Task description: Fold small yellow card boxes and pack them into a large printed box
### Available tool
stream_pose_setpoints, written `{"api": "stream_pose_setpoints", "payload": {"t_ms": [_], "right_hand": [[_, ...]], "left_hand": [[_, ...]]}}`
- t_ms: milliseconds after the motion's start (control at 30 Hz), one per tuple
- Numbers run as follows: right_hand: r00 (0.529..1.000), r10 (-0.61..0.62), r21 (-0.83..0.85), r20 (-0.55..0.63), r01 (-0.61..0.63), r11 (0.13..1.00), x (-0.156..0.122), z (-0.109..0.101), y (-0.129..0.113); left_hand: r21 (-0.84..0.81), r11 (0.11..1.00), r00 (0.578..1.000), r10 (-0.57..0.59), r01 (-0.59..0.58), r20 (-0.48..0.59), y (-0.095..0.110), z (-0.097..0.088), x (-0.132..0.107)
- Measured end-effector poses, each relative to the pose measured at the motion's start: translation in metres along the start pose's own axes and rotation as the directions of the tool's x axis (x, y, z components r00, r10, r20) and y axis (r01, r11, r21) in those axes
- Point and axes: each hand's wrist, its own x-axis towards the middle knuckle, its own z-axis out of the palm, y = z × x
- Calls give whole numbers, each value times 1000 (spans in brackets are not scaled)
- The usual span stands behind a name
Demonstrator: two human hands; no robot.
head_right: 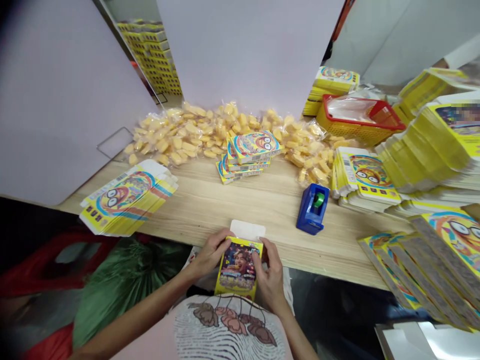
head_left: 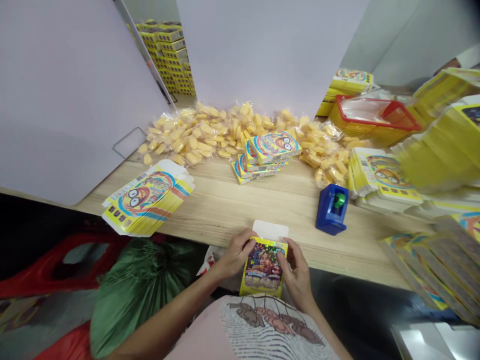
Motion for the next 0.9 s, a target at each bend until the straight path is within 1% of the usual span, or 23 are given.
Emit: {"api": "stream_pose_setpoints", "payload": {"t_ms": [67, 133, 167, 233, 267, 300, 400, 467, 567, 633, 700, 800, 867, 900], "right_hand": [[998, -61, -38, 6, 61, 997, 6, -3, -1], [995, -103, -14, -9, 103, 995, 11, -5, -1], [995, -99, 24, -29, 99, 995, 13, -5, -2], [996, -47, 120, -78, 57, 991, 15, -5, -4], [996, -21, 150, -84, 34, 988, 16, -5, -6], [998, -12, 154, -69, 22, 988, 17, -6, -9], [998, -58, 105, 38, 54, 993, 23, -11, -18], [996, -46, 112, 80, 37, 993, 27, -16, -24], [994, 15, 109, 112, -27, 994, 32, -20, -28], [991, -8, 52, 132, 1, 999, 35, -22, -29], [988, -43, -10, 147, 45, 999, 39, -24, -30], [986, -51, -55, 157, 60, 997, 47, -26, -32], [986, -39, -53, 160, 48, 997, 52, -28, -34], [986, -37, -42, 164, 44, 998, 53, -29, -35]], "left_hand": [[-14, 999, 999, 31, -31, 13, 2, -1, 2], [-87, 995, 999, 52, -52, 0, -1, 0, 6], [-152, 987, 999, 40, -41, -12, -3, 1, 9], [-296, 955, 1000, -10, 3, -22, -8, 2, 14], [-342, 939, 999, -29, 22, -16, -11, 1, 16], [-354, 935, 999, -33, 34, 9, -12, 0, 18], [-256, 967, 992, 26, 6, 122, -13, -9, 21], [-206, 978, 984, 55, -19, 169, -10, -13, 22], [-189, 982, 987, 53, -24, 150, -6, -15, 22], [-172, 985, 992, 41, -19, 123, -3, -15, 24], [-173, 985, 992, 39, -18, 118, 0, -15, 28], [-217, 976, 982, 7, 35, 190, 6, -18, 38], [-245, 965, 970, -27, 88, 240, 10, -20, 43], [-245, 965, 967, -30, 94, 252, 11, -21, 44]]}}
